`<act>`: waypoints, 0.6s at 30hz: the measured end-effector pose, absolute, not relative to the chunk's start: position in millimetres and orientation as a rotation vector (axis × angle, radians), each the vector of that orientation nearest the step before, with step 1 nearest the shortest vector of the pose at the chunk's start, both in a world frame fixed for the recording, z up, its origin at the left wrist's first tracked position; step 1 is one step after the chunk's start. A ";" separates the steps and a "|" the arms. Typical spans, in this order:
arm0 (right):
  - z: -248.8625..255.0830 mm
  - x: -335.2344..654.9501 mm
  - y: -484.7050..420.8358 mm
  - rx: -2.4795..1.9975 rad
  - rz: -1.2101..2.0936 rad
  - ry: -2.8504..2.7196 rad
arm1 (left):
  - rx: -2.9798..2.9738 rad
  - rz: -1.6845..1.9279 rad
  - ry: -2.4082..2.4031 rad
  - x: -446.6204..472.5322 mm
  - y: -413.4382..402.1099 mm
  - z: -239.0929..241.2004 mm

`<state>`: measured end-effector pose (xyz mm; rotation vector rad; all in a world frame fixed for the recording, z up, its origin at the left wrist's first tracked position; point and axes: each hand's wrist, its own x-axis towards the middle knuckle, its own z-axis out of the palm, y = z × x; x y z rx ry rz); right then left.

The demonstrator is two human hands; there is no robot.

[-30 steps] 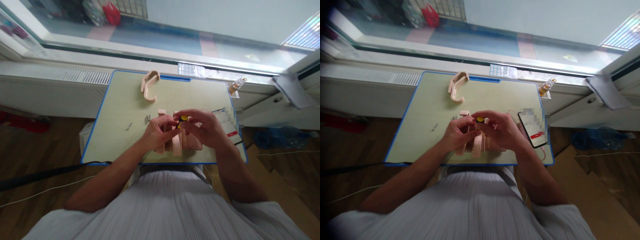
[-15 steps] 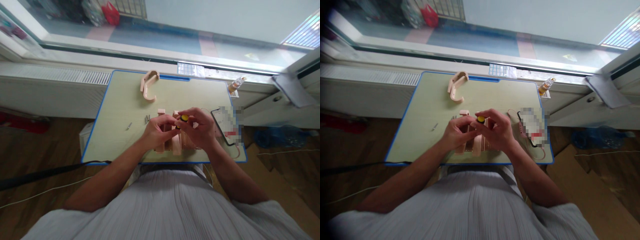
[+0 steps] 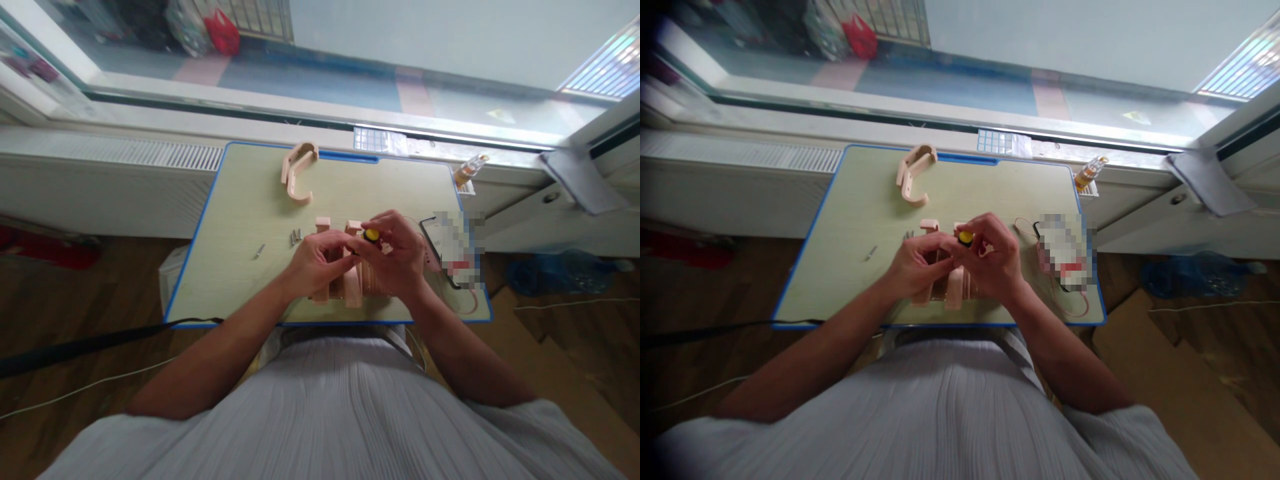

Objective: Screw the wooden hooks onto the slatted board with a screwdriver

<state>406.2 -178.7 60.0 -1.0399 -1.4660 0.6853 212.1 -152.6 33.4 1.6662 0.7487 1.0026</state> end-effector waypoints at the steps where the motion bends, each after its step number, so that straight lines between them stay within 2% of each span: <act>1: 59.9 405.7 -178.8 -1.041 0.668 -1.467 | 1.668 1.004 0.739 212.2 -152.1 33.6; 11: 63.4 400.4 -185.4 -1.152 0.643 -1.523 | 1.669 1.013 0.752 211.9 -152.5 32.5; 18: 66.7 405.6 -191.3 -1.265 0.463 -1.727 | 1.627 1.145 0.821 210.2 -155.9 30.6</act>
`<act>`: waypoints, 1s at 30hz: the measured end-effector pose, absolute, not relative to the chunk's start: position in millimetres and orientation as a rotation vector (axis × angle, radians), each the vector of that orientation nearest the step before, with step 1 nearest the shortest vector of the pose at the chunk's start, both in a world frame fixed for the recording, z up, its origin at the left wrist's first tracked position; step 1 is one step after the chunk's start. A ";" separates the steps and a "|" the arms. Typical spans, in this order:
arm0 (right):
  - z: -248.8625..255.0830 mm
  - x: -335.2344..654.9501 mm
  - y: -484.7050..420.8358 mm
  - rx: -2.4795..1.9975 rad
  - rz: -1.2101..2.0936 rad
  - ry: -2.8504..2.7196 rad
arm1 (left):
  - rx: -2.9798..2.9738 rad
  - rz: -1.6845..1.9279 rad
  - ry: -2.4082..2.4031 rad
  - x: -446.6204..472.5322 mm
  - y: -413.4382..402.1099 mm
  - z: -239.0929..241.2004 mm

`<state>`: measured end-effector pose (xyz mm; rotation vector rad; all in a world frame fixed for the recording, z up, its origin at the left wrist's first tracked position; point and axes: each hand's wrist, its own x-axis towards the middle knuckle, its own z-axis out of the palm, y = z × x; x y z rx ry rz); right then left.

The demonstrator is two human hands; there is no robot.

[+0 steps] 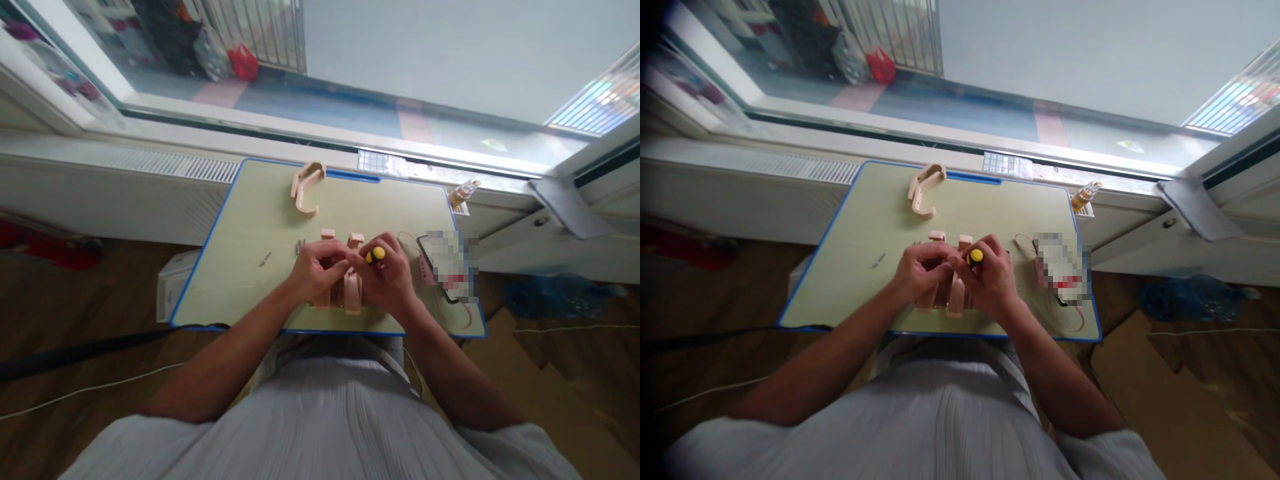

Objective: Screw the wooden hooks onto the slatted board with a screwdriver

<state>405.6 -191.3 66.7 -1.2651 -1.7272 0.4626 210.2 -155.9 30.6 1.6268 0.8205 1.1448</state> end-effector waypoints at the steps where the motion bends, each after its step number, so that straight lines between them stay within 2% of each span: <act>1: 67.8 407.2 -190.4 -1.283 0.474 -1.746 | 1.588 1.196 0.833 209.8 -157.2 30.8; 6: 81.5 414.1 -185.3 -1.299 0.731 -1.843 | 1.601 1.390 0.849 202.5 -161.8 38.9; 12: 85.1 420.2 -191.7 -1.267 0.617 -1.524 | 1.514 1.585 1.246 187.7 -131.1 45.3; 15: 67.8 427.2 -199.4 -1.194 0.715 -1.314 | 1.482 1.599 1.454 180.5 -101.6 38.9; 17: 54.7 432.6 -206.4 -1.155 0.777 -1.215 | 1.660 1.526 1.657 176.3 -84.4 33.5; 20: 42.2 439.5 -219.0 -1.151 0.761 -1.149 | 1.849 1.189 1.980 174.2 -69.5 30.2; 26: 46.8 446.5 -237.0 -1.108 0.819 -1.134 | 1.944 0.496 2.115 182.8 -65.6 42.5; 30: 48.7 446.8 -234.7 -1.124 0.807 -1.131 | 1.984 0.541 2.106 182.0 -61.2 39.1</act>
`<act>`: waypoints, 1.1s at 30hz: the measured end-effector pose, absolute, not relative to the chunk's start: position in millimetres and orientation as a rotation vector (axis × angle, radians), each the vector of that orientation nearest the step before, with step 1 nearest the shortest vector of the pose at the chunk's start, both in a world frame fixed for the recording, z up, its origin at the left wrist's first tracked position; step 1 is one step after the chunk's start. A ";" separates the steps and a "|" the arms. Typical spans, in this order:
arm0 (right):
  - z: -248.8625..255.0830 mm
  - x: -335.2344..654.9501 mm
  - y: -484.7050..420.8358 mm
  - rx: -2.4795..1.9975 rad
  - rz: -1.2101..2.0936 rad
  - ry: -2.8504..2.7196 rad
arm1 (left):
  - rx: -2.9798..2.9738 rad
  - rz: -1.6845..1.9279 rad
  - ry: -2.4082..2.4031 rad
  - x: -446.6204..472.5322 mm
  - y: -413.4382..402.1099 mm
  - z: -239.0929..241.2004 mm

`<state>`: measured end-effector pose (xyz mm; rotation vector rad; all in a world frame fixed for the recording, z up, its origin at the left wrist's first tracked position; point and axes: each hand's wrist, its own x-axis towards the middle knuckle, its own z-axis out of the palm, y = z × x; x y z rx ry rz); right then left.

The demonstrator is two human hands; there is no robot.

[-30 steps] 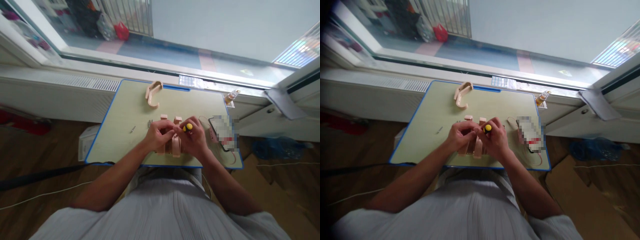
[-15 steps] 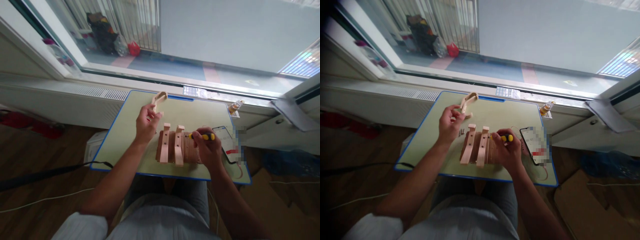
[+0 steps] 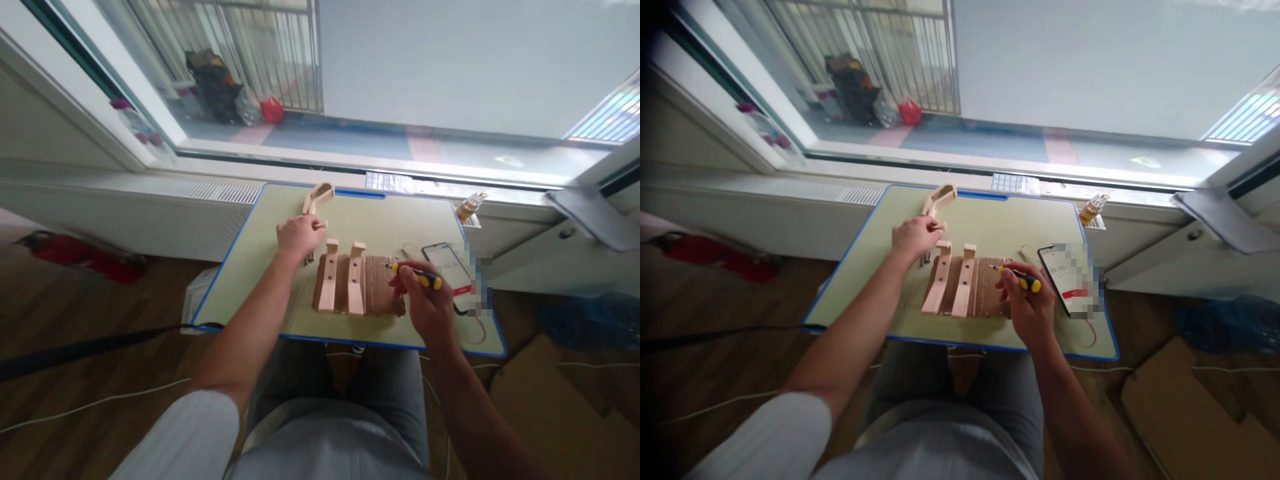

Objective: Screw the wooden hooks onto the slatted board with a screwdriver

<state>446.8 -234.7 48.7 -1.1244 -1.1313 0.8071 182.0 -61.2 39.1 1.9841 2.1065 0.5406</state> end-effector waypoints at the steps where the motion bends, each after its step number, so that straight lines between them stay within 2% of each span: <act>1: 48.7 446.1 -232.9 -1.120 0.807 -1.126 | 1.995 0.567 2.105 180.1 -60.5 37.3; 4: 50.3 443.0 -224.5 -1.080 0.828 -1.115 | 1.997 0.722 2.021 171.4 -62.2 36.8; 7: 56.2 441.0 -211.3 -1.016 0.798 -1.090 | 1.838 1.090 1.702 161.1 -69.7 47.3; 9: 62.4 442.9 -201.3 -1.002 0.709 -1.071 | 1.810 1.177 1.447 156.2 -77.9 60.3; 13: 75.4 456.3 -187.1 -1.020 0.595 -1.105 | 1.890 1.014 1.006 159.3 -98.2 93.6; 19: 85.4 474.5 -195.1 -1.024 0.671 -1.273 | 2.000 0.834 0.790 193.4 -108.3 130.7; 25: 73.4 470.9 -232.9 -1.129 0.659 -1.429 | 2.119 0.840 0.788 228.2 -82.0 129.9; 33: 32.5 459.9 -265.9 -1.101 0.577 -1.667 | 2.370 0.323 0.878 258.0 -58.6 116.2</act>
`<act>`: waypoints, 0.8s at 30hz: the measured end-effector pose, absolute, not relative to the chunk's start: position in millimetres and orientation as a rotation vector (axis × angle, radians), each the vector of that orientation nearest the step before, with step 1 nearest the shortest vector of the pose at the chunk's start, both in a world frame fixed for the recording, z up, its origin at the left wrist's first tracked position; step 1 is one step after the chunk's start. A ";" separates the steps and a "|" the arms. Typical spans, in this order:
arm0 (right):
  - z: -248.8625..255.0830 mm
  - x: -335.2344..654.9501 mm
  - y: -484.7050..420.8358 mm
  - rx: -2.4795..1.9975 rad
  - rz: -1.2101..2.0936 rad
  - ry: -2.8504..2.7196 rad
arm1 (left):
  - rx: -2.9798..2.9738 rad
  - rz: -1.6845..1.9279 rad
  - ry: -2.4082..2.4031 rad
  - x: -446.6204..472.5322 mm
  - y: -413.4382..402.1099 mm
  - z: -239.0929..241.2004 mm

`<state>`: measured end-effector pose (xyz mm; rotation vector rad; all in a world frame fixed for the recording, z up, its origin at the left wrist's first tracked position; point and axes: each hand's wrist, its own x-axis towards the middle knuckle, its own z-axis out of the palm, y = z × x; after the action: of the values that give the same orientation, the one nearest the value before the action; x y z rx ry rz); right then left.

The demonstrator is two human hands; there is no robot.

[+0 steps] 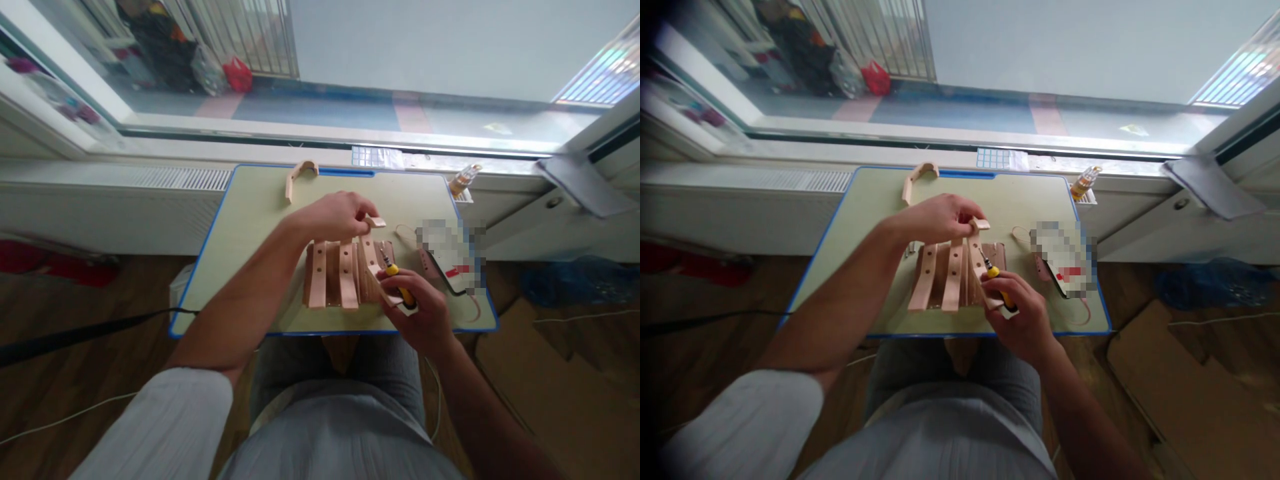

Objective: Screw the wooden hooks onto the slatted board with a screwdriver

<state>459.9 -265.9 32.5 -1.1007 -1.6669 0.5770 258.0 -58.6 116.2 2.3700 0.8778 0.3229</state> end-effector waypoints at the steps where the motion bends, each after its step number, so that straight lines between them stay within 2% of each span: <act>1: 29.8 458.3 -266.4 -1.106 0.537 -1.673 | 2.379 0.278 0.909 260.1 -58.4 115.4; 4: 23.8 454.0 -267.5 -1.151 0.416 -1.655 | 2.360 0.265 1.000 259.5 -62.6 113.1; 11: 11.5 448.9 -271.5 -1.163 0.436 -1.641 | 2.231 0.688 1.109 219.2 -85.2 98.2; 18: 23.8 450.7 -267.1 -1.176 0.390 -1.555 | 2.157 0.884 1.079 193.3 -100.4 82.3; 24: 31.9 446.3 -266.0 -1.170 0.343 -1.709 | 2.049 0.953 1.097 181.6 -105.6 69.0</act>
<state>446.3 -266.0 31.9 -1.1699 -1.7086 0.3430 181.6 -105.6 69.0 2.0493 1.0968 0.9530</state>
